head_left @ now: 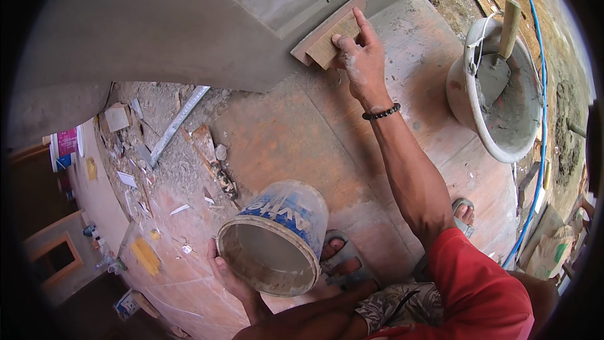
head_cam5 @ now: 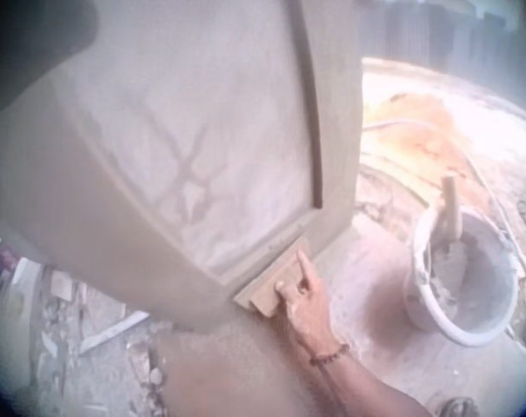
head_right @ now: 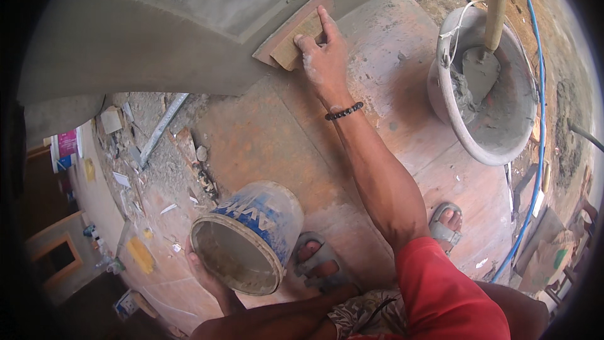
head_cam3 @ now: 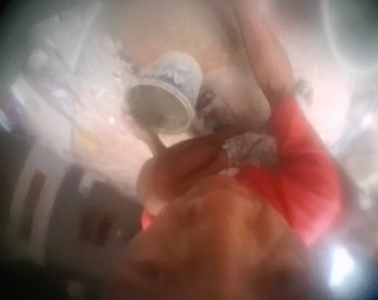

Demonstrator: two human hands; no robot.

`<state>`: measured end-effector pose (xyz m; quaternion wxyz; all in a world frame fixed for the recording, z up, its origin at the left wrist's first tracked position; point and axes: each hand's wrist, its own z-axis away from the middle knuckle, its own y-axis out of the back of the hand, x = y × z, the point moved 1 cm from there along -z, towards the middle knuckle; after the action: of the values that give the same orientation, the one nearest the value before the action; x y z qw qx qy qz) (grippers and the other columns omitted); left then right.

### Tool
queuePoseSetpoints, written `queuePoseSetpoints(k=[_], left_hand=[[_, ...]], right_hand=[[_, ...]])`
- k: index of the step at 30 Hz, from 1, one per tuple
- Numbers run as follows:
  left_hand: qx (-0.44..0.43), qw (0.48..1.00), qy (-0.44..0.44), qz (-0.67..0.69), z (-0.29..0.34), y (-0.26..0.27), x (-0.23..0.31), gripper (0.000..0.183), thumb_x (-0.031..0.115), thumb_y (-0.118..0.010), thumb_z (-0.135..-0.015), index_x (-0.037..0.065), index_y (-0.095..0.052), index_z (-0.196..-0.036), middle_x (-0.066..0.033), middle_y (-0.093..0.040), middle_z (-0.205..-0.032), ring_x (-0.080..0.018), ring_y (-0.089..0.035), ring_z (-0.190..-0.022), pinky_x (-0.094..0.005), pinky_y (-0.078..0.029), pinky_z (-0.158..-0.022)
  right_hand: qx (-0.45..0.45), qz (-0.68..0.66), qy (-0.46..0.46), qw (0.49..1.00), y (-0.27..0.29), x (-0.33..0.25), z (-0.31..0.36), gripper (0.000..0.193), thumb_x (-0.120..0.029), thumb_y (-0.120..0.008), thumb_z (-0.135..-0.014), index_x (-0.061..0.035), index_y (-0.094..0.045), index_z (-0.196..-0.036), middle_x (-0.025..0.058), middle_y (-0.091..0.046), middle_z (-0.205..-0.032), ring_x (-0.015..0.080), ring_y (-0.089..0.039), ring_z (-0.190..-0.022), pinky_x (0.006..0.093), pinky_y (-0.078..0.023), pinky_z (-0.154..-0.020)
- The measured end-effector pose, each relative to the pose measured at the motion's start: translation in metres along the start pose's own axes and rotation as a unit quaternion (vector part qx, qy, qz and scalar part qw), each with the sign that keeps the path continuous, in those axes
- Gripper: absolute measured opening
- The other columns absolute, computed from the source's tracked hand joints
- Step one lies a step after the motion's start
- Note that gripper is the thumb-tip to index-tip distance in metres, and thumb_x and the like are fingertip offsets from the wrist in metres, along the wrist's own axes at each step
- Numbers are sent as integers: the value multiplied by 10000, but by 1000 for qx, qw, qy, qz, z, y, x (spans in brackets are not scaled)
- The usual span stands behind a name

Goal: The person smooths the base of a wall using a trowel, repeatedly dipping it into a bucket of water to clean it. The person holds a bucket in the left hand and uses the trowel in the right hand to rub the wall surface.

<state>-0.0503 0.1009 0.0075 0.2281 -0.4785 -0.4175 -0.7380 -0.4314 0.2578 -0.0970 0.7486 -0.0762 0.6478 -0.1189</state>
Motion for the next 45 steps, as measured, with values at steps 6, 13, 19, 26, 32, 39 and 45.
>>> queuePoseSetpoints(k=[6, 13, 19, 26, 32, 39, 45], left_hand=[[18, 999, -11, -45, 0, 7, -5, 711, 526, -433, -998, -50, -392, -1412, -189, -425, -1403, -287, -467, -1253, -398, -404, -1040], [8, 1000, -10, -21, 1, 4, -3, 698, 518, -440, -999, -46, -405, -1408, -179, -463, -1363, -278, -499, -1215, -392, -413, -1027], [15, 998, -17, -56, -2, 5, -6, 687, 515, -446, -998, -48, -430, -1392, -174, -475, -1354, -277, -507, -1204, -390, -415, -1024], [27, 999, -14, -33, 1, 14, -12, 698, 527, -460, -989, -50, -446, -1381, -172, -480, -1357, -274, -494, -1221, -389, -403, -1036], [13, 998, -28, -45, -3, 9, -14, 718, 545, -476, -978, -47, -444, -1383, -170, -491, -1349, -265, -496, -1223, -387, -404, -1035], [13, 1000, 1, -14, -1, 12, -11, 717, 546, -494, -969, -42, -457, -1375, -166, -506, -1327, -257, -505, -1210, -378, -408, -1025], [18, 998, -23, -48, -2, 8, -8, 714, 540, -509, -962, -40, -457, -1375, -166, -505, -1328, -263, -521, -1183, -383, -414, -1014]], right_hand=[[-115, 102, 24, 988, -49, 34, 82, 662, -93, -632, -805, 41, -429, -1421, 261, -508, -1390, 303, -532, -1255, 367, -398, -1052], [-10, -5, -41, 999, 8, -9, 12, 632, -74, -604, -825, 2, -445, -1431, 216, -595, -1259, 197, -587, -1078, 322, -450, -986], [11, 156, 170, 973, -52, 39, 51, 647, -50, -629, -814, 10, -445, -1431, 150, -595, -1132, 161, -600, -889, 270, -498, -770], [-53, -30, -60, 996, -8, 6, 60, 654, -73, -623, -817, 28, -427, -1432, 197, -632, -1182, 209, -590, -1094, 314, -458, -956], [6, 24, 29, 999, -35, 13, 24, 679, -70, -637, -815, 30, -404, -1444, 201, -598, -1148, 220, -610, -958, 301, -491, -841], [-155, 11, -116, 981, -74, 49, 122, 690, -77, -648, -795, 11, -426, -1443, 228, -623, -1189, 224, -648, -1006, 290, -490, -868], [-21, -92, -74, 993, -32, -6, 31, 649, -64, -613, -825, -7, -429, -1445, 161, -636, -1077, 181, -667, -931, 290, -531, -822]])
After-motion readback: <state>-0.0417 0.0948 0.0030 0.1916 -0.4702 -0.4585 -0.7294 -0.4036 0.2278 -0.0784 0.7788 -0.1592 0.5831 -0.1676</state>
